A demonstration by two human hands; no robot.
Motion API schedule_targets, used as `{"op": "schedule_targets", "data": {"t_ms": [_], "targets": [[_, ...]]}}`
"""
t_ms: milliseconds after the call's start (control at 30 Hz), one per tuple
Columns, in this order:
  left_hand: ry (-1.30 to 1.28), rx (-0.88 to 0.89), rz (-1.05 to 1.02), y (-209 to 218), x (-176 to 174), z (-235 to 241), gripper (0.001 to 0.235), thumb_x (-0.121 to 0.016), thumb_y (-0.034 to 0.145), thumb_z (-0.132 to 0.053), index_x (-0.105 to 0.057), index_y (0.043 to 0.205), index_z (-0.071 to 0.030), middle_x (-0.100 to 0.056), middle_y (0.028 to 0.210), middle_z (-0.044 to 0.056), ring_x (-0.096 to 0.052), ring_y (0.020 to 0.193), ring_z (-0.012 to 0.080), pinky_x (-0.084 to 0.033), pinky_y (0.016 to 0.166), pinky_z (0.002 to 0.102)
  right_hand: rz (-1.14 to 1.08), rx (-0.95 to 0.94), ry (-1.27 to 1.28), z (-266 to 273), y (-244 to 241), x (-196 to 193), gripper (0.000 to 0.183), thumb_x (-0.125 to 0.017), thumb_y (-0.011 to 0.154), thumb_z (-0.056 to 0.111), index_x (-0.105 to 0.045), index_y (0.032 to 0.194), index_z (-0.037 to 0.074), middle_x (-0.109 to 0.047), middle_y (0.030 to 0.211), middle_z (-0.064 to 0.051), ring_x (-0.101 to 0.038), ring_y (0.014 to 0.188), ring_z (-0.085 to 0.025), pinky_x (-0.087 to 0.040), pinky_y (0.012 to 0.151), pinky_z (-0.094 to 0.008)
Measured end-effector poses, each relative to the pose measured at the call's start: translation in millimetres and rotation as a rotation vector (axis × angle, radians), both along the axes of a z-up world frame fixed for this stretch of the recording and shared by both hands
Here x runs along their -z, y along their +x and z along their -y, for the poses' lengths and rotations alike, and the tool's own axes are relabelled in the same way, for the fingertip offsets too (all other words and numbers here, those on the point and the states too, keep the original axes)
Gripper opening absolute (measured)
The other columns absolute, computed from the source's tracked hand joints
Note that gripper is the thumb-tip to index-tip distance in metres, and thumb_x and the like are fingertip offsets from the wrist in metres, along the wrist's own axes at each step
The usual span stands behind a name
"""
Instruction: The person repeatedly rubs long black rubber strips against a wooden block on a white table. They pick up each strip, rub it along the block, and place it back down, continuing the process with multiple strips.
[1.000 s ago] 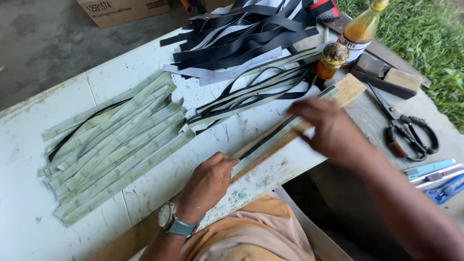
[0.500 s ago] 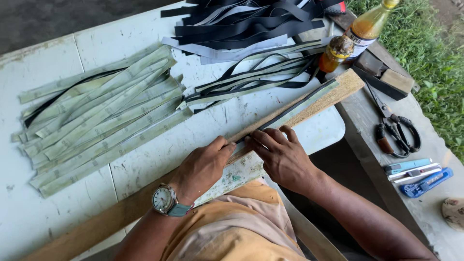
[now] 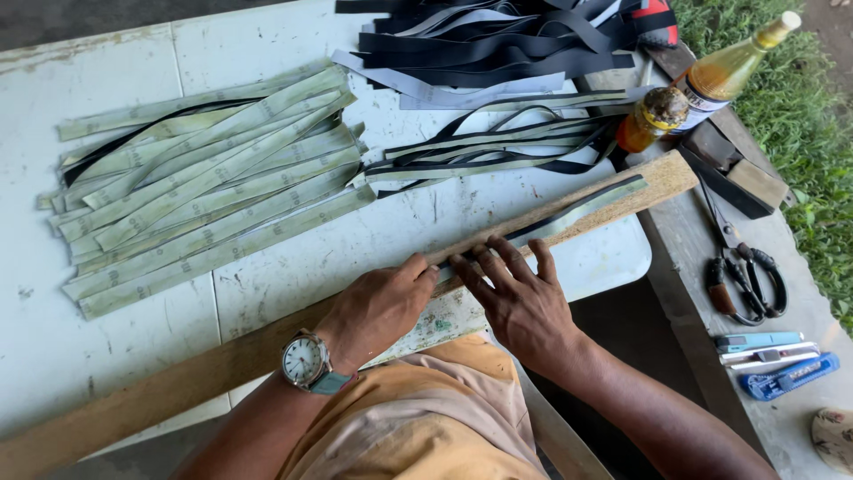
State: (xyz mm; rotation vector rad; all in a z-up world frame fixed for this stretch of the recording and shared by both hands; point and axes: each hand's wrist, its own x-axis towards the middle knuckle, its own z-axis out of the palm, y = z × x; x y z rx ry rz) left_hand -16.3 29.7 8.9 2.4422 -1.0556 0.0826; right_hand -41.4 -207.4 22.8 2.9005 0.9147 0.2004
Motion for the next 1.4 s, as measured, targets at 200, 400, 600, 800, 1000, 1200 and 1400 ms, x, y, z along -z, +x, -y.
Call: {"op": "schedule_targets", "data": {"t_ms": [200,400,600,800,1000,1200,1400], "targets": [[0.024,-0.017,0.017,4.4,4.1,3.9,0.015,-0.061,0.091,-0.004,-0.067,0.103,0.004,-0.061,0.101,0.015,-0.071,0.074,0.0293,-0.06,0.065,0.039,-0.065,-0.02,0.014,-3.5,0.0,6.0,0.07,-0.057,0.085,0.017,-0.041,0.153,0.013,-0.047,0.15,-0.014,-0.039,0.143,-0.031,-0.024,0.115,-0.063],[-0.059,-0.005,0.062,-5.9,7.8,-13.9,0.026,-0.06,0.089,-0.001,-0.068,0.113,0.006,-0.063,0.1,0.016,-0.071,0.068,0.0284,-0.059,0.058,0.039,-0.016,-0.01,0.006,-9.4,-3.8,7.5,0.065,-0.056,0.091,0.017,-0.04,0.154,0.017,-0.047,0.148,-0.014,-0.039,0.141,-0.032,-0.027,0.114,-0.066],[0.029,-0.033,0.07,-7.9,14.7,-6.7,0.015,-0.062,0.088,-0.002,-0.068,0.101,0.001,-0.062,0.094,0.014,-0.07,0.071,0.0286,-0.06,0.062,0.038,-0.023,-0.019,-0.057,-16.7,-5.6,10.3,0.068,-0.055,0.087,0.015,-0.038,0.152,0.014,-0.043,0.151,-0.015,-0.036,0.142,-0.038,-0.028,0.111,-0.068],[-0.034,0.002,0.092,-14.0,16.9,-17.6,0.027,-0.061,0.087,0.0,-0.067,0.112,0.009,-0.063,0.105,0.017,-0.069,0.065,0.0253,-0.059,0.055,0.034,-0.052,-0.027,-0.078,-18.7,-9.0,13.6,0.071,-0.053,0.087,0.014,-0.035,0.155,0.017,-0.041,0.153,-0.014,-0.037,0.143,-0.034,-0.026,0.112,-0.07],[-0.018,-0.046,0.082,-21.3,17.5,-30.6,0.025,-0.062,0.089,-0.001,-0.068,0.112,0.006,-0.063,0.105,0.015,-0.07,0.064,0.0253,-0.059,0.056,0.037,-0.042,-0.038,-0.085,-22.4,-5.4,12.5,0.073,-0.052,0.088,0.013,-0.031,0.158,0.021,-0.04,0.154,-0.017,-0.038,0.143,-0.037,-0.027,0.111,-0.07],[0.005,-0.056,0.054,-18.1,16.8,-27.8,0.022,-0.061,0.091,-0.002,-0.067,0.11,0.007,-0.061,0.103,0.016,-0.071,0.068,0.0247,-0.06,0.058,0.036,-0.049,-0.017,-0.116,-30.6,-8.2,12.6,0.074,-0.052,0.09,0.015,-0.029,0.158,0.025,-0.038,0.155,-0.018,-0.036,0.142,-0.043,-0.028,0.108,-0.073],[-0.069,-0.027,0.113,-26.1,16.9,-41.9,0.025,-0.06,0.092,-0.003,-0.067,0.115,0.006,-0.061,0.099,0.015,-0.068,0.063,0.0245,-0.058,0.055,0.037,-0.037,-0.04,-0.107,-33.5,-11.2,12.0,0.073,-0.052,0.091,0.017,-0.026,0.158,0.027,-0.034,0.159,-0.015,-0.034,0.141,-0.048,-0.028,0.106,-0.076]]}}
